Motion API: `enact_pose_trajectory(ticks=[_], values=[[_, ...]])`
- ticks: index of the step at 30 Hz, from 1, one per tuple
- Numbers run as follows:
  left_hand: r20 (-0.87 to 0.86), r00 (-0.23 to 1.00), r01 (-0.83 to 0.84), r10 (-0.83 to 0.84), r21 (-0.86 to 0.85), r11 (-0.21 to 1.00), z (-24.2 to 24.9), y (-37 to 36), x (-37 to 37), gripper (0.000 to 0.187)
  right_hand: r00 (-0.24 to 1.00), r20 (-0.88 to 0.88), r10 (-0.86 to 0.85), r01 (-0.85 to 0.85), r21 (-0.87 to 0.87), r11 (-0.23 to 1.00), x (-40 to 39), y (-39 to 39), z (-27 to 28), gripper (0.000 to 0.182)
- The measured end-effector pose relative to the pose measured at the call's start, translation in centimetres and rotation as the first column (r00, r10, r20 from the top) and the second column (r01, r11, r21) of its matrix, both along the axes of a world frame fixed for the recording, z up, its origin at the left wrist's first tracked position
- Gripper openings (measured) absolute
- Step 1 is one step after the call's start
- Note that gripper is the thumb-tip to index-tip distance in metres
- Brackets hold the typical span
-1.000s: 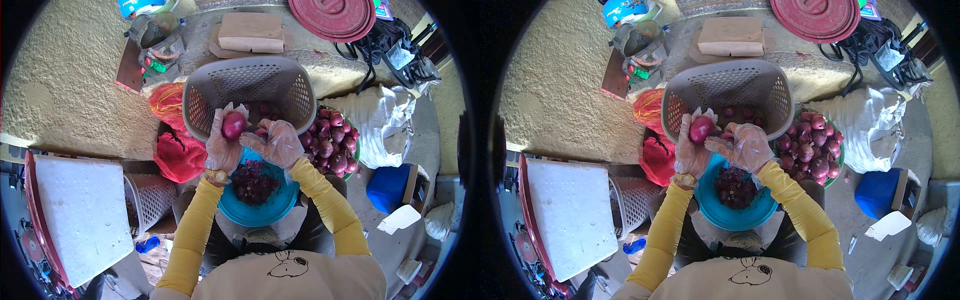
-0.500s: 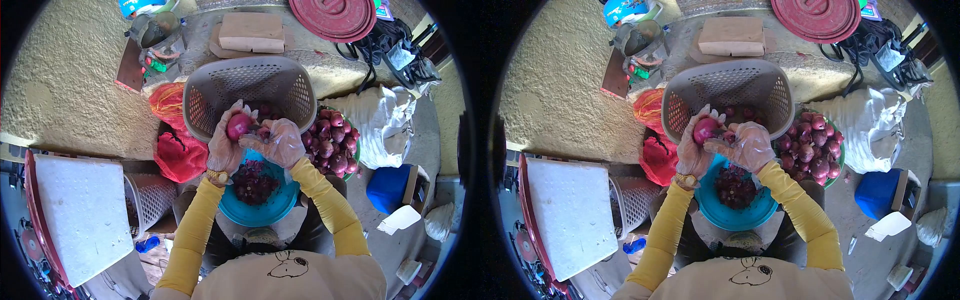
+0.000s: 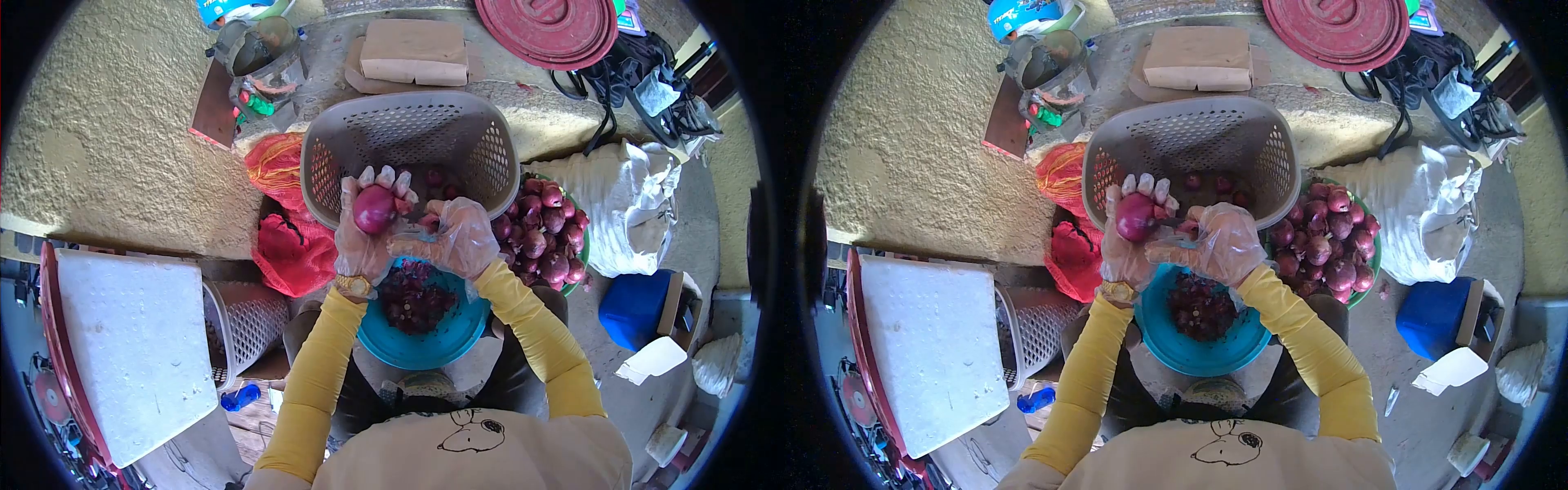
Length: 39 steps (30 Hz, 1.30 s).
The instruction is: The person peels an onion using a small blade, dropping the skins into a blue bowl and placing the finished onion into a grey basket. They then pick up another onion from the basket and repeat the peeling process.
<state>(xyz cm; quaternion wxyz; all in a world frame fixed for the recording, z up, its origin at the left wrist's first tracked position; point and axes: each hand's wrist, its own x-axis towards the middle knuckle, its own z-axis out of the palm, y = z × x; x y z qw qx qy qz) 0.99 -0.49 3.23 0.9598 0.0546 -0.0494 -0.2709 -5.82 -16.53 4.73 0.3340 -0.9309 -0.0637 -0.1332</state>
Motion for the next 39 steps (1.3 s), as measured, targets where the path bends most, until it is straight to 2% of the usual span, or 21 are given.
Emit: enact_pose_trajectory(ticks=[2, 4, 9, 13, 15, 16, 18, 22, 24, 27, 29, 31, 34, 36, 39], values=[[-0.026, 1.0, -0.001, 0.001, -0.011, 1.0, -0.4, 0.5, 0.0, 0.034, 1.0, -0.014, 0.002, -0.002, -0.007, 1.0, 0.0, 0.0, 0.2, 0.076], [-0.054, 0.999, -0.002, 0.001, -0.021, 1.0, -0.9, 0.7, 0.1, 0.038, 0.994, -0.107, 0.026, -0.028, -0.015, 0.999, -0.1, 0.1, 1.1, 0.076], [0.029, 0.998, 0.058, -0.056, -0.078, 0.995, -1.9, 0.6, 0.7, 0.039, 0.995, -0.094, 0.045, -0.043, 0.029, 0.999, -0.4, 0.3, 1.8, 0.075], [0.07, 0.996, 0.055, -0.052, -0.049, 0.997, -1.5, 0.3, 0.5, 0.039, 0.999, -0.047, 0.022, -0.018, 0.077, 0.997, -0.2, 0.4, 1.7, 0.071], [0.093, 0.996, -0.016, 0.009, 0.084, 0.996, -1.0, 0.0, 0.0, 0.04, 0.999, -0.038, 0.01, -0.007, 0.066, 0.998, 0.0, 0.3, 1.1, 0.07], [0.093, 0.996, -0.016, 0.009, 0.084, 0.996, -0.7, 0.0, -0.3, 0.04, 1.0, -0.027, -0.001, 0.003, 0.055, 0.998, 0.0, 0.2, 0.9, 0.069], [0.07, 0.996, -0.076, 0.057, 0.305, 0.949, -0.1, -0.1, -0.7, 0.037, 0.998, -0.056, -0.005, 0.009, 0.072, 0.997, 0.0, 0.3, 1.2, 0.069], [0.15, 0.988, -0.09, 0.04, 0.343, 0.935, -0.5, -0.1, -0.8, 0.038, 0.998, -0.065, -0.006, 0.013, 0.106, 0.994, -0.1, 0.3, 1.8, 0.068], [0.278, 0.961, -0.111, 0.002, 0.376, 0.92, -0.8, 0.0, -0.7, 0.04, 0.998, -0.06, -0.014, 0.019, 0.083, 0.996, 0.0, 0.3, 1.6, 0.068], [0.286, 0.958, -0.148, 0.008, 0.469, 0.871, -0.5, 0.3, -0.9, 0.042, 0.997, -0.073, -0.033, 0.038, 0.064, 0.997, 0.1, 0.1, 1.4, 0.068], [0.294, 0.956, -0.14, -0.002, 0.462, 0.876, -0.9, 0.5, -0.8, 0.044, 0.995, -0.092, -0.042, 0.048, 0.069, 0.996, 0.1, 0.0, 1.4, 0.069], [0.302, 0.953, -0.131, -0.014, 0.454, 0.881, -1.1, 0.6, -0.6, 0.045, 0.987, -0.149, -0.06, 0.065, 0.032, 0.997, 0.2, -0.2, 1.3, 0.079], [0.327, 0.945, -0.148, -0.015, 0.469, 0.871, -0.7, 0.5, -0.7, 0.046, 0.991, -0.113, -0.069, 0.072, 0.025, 0.997, 0.3, -0.1, 0.7, 0.079], [0.359, 0.933, -0.236, 0.035, 0.536, 0.811, 0.0, 0.1, -1.0, 0.052, 0.989, -0.13, -0.065, 0.068, 0.018, 0.998, 0.2, -0.2, 1.0, 0.079], [0.385, 0.922, -0.184, -0.03, 0.507, 0.842, -0.8, 0.6, -0.5, 0.048, 0.985, -0.164, -0.058, 0.059, 0.003, 0.998, 0.2, -0.3, 1.3, 0.079]])
